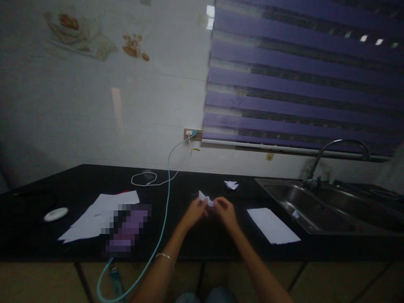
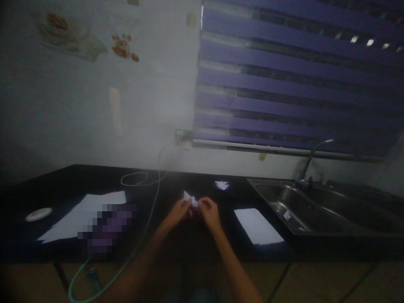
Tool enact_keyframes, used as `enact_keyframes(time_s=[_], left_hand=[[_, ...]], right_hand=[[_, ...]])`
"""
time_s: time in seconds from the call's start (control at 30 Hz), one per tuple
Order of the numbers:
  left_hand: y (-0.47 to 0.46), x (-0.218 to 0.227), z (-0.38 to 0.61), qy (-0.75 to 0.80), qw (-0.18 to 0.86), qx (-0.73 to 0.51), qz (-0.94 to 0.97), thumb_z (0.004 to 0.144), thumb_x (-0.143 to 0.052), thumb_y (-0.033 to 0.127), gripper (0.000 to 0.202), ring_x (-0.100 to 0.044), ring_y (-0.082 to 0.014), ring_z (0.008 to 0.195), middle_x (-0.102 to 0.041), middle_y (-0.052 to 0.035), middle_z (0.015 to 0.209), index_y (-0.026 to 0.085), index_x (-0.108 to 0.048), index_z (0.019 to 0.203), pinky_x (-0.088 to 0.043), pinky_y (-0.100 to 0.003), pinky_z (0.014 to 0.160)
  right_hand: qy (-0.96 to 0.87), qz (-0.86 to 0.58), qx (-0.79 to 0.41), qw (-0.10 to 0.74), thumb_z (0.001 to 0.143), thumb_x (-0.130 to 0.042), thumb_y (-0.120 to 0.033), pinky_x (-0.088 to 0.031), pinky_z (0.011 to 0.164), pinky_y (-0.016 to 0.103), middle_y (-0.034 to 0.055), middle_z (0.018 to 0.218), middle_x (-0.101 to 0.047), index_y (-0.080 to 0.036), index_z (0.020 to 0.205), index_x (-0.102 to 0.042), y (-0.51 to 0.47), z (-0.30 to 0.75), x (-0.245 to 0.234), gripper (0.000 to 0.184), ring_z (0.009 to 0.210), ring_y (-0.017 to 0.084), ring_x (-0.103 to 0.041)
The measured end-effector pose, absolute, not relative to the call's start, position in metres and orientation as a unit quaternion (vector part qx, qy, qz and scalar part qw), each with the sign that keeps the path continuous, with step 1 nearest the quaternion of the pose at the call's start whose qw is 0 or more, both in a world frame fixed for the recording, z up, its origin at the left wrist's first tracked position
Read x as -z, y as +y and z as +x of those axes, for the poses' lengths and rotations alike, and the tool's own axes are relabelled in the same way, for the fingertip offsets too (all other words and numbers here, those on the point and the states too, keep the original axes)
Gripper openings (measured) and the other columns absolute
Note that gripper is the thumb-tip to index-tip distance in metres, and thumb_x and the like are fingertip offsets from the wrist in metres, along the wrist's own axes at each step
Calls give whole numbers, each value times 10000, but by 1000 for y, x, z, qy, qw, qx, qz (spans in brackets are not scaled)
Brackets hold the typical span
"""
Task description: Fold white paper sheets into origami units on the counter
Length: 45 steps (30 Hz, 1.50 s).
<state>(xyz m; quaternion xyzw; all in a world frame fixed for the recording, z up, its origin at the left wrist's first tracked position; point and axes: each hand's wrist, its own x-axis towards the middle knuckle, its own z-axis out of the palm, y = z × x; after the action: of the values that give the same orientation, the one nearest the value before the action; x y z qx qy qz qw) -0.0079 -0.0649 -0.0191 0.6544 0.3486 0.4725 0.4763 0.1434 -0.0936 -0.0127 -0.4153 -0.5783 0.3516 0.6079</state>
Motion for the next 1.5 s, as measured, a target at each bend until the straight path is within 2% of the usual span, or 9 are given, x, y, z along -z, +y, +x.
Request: enact_keyframes(time_s=[0.17, 0.3, 0.43, 0.7, 0.97, 1.1, 1.27, 1.37, 1.5], left_hand=[[-64, 21, -8, 340, 473, -475, 660, 818, -521, 557, 434, -566, -114, 528, -612, -13, 648, 129, -572, 864, -415, -213, 507], [-64, 23, -8, 346, 484, -463, 657, 821, -526, 545, 428, -576, -120, 524, -611, -20, 660, 121, -571, 857, -431, -217, 491], [-66, 23, -9, 344, 486, -438, 674, 821, -528, 543, 436, -567, -116, 496, -613, -27, 659, 112, -582, 866, -421, -209, 456], [-68, 23, -8, 339, 485, -408, 695, 837, -459, 591, 501, -550, -114, 461, -596, -21, 580, 104, -577, 832, -410, -211, 461], [-69, 23, -10, 362, 443, -352, 741, 850, -335, 652, 612, -422, -85, 365, -460, 23, 419, 115, -559, 659, -301, -192, 405], [-70, 23, -11, 375, 447, -336, 739, 840, -343, 660, 637, -435, -94, 416, -505, 3, 495, 90, -610, 740, -305, -200, 429], [-74, 22, -12, 339, 397, -329, 787, 865, -338, 621, 633, -507, -124, 588, -616, -44, 693, 78, -658, 806, -366, -221, 552], [-76, 22, -13, 337, 380, -307, 805, 872, -317, 620, 644, -489, -123, 592, -602, -39, 686, 79, -649, 766, -345, -219, 543], [-75, 23, -12, 341, 390, -283, 807, 867, -317, 628, 644, -458, -117, 577, -569, -29, 656, 79, -640, 771, -323, -220, 532]], right_hand=[[-588, -395, -409, 576, 711, -678, -446, -492, 670, 290, 77, 960, -689, -186, 1071, -659, -93, 143, 15, 444, 810, 212, -641], [-616, -412, -358, 568, 724, -678, -439, -483, 760, 335, 93, 914, -707, -162, 894, -725, -92, 143, 15, 329, 849, 236, -639], [-609, -439, -345, 563, 704, -700, -430, -479, 706, 317, 77, 804, -710, -159, 803, -726, -94, 143, 13, 289, 759, 223, -638], [-577, -435, -380, 578, 657, -728, -469, -433, 571, 270, 42, 668, -659, -152, 716, -670, -91, 142, 16, 328, 609, 174, -581], [-534, -403, -464, 581, 638, -755, -431, -363, 490, 224, -13, 594, -567, -158, 720, -643, -86, 143, 21, 306, 511, 102, -483], [-489, -388, -524, 580, 657, -727, -489, -339, 445, 200, -36, 582, -529, -174, 751, -617, -83, 141, 24, 346, 467, 80, -451], [-517, -412, -487, 571, 662, -730, -491, -355, 484, 207, -8, 651, -586, -157, 798, -660, -87, 141, 21, 368, 526, 92, -489], [-558, -415, -453, 557, 680, -724, -473, -373, 538, 226, 14, 634, -602, -128, 703, -675, -91, 142, 19, 349, 570, 112, -511], [-546, -417, -460, 563, 656, -743, -465, -396, 563, 250, 32, 649, -631, -130, 705, -686, -89, 146, 22, 344, 586, 140, -545]])
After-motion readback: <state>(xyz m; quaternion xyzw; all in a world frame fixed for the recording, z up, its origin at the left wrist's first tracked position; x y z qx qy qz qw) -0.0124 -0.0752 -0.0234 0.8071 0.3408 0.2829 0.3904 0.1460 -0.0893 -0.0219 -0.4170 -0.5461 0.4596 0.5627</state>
